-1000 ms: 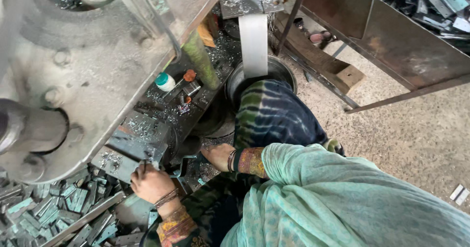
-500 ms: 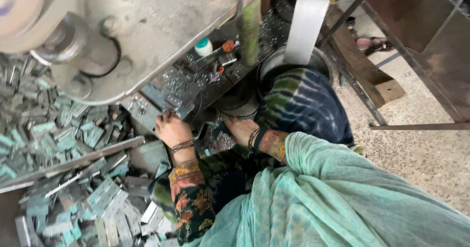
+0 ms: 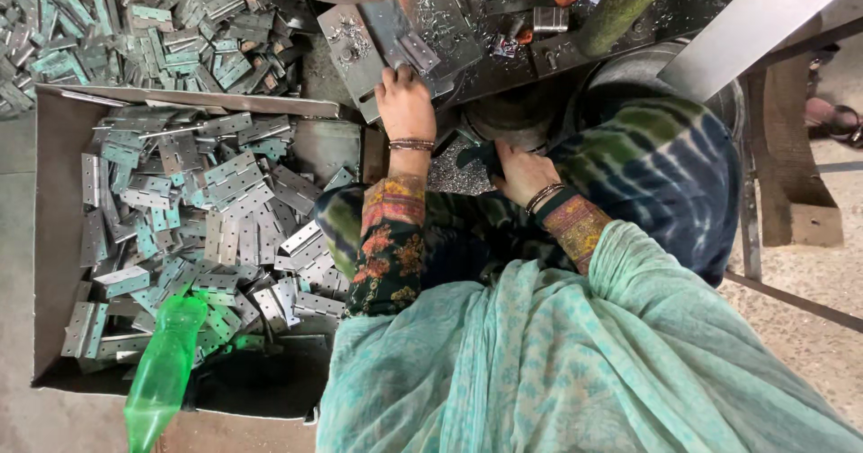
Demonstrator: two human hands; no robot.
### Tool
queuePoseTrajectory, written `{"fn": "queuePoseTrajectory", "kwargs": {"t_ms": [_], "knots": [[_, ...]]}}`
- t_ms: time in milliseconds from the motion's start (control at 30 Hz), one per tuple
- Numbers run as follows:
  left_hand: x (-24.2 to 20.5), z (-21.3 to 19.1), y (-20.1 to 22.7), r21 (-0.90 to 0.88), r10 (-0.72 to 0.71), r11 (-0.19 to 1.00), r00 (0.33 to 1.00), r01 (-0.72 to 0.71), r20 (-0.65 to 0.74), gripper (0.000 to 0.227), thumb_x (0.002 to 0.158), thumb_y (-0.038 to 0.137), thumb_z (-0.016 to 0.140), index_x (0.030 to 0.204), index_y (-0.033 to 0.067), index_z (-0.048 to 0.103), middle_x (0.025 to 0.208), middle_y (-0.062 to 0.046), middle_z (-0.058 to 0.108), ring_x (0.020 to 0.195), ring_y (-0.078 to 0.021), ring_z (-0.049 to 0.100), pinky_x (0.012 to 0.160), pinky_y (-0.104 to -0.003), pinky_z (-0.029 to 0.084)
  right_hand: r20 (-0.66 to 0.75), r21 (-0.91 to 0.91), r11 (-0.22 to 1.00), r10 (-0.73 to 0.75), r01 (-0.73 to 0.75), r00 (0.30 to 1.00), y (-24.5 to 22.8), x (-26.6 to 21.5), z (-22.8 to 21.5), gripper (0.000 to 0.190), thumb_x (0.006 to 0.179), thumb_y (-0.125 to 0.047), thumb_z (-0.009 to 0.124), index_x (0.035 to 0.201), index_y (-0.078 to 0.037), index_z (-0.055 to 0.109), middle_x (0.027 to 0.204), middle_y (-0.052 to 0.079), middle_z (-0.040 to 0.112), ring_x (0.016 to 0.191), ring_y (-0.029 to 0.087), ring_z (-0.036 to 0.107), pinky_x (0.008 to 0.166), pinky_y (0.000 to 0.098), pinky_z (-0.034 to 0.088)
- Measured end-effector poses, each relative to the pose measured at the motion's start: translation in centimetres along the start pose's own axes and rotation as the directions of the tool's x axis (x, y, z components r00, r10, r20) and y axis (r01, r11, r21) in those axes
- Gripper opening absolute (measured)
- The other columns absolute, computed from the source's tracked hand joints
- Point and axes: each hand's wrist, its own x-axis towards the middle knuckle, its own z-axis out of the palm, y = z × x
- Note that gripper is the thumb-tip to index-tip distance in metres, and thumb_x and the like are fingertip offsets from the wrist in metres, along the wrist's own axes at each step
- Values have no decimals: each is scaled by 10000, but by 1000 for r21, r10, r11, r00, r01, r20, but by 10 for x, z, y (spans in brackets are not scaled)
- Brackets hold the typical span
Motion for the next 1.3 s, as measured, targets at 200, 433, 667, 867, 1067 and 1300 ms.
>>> {"fn": "queuePoseTrajectory", "kwargs": {"t_ms": [200, 433, 667, 867, 1067, 1300], "knots": [[-53, -25, 15, 5, 86, 996, 994, -86, 68, 130, 838, 115, 648, 878, 52, 755, 1080, -77, 679, 1091, -298, 611, 850, -420, 529, -19, 5, 1000, -2, 2, 1000, 5, 5, 12, 771, 828, -313, 771, 1445, -30, 405, 1060, 242, 677, 958, 430, 685, 772, 526, 562], [-18, -10, -25, 44, 99, 994, 992, -103, 83, 175, 825, 166, 679, 921, 45, 759, 1069, -92, 707, 1059, -302, 621, 860, -425, 531, -249, 110, 991, -42, 72, 968, 3, 7, 35, 372, 791, -126, 670, 1139, -25, 588, 1020, 207, 701, 911, 428, 702, 708, 517, 580], [-44, -28, -36, 131, 203, 973, 973, -188, -114, 109, 940, 55, 665, 1018, 24, 735, 1026, -125, 731, 1043, -278, 699, 863, -378, 587, -170, 194, 981, 40, -7, 985, -4, 25, 57, 517, 838, -120, 627, 1334, -7, 532, 1106, 239, 685, 980, 412, 709, 780, 506, 590], [-53, -30, -44, 121, 173, 979, 983, -165, -54, 184, 807, -17, 633, 899, 83, 758, 1093, -50, 788, 988, -285, 726, 795, -372, 582, -55, 131, 991, 38, -31, 998, -10, 22, 44, 772, 796, -154, 691, 1496, -3, 403, 1335, 249, 580, 1110, 385, 671, 874, 471, 574], [-50, -17, -50, -326, 83, 943, 996, -67, 37, 303, 941, 331, 863, 963, 34, 808, 1020, -172, 758, 864, -353, 722, 722, -446, 587, -102, 225, 974, 49, -25, 994, -11, 27, 38, 836, 736, -294, 795, 1448, -40, 440, 1323, 170, 585, 1163, 364, 613, 926, 476, 532], [-40, -11, -54, -845, -71, 447, 953, 294, 294, 222, 989, 108, 788, 1132, -60, 759, 1009, -150, 767, 882, -204, 726, 800, -333, 585, -381, 768, 620, 244, 158, 892, -12, 77, 61, 659, 848, -287, 759, 1417, -21, 561, 1142, 135, 728, 991, 259, 740, 906, 391, 608]]}}
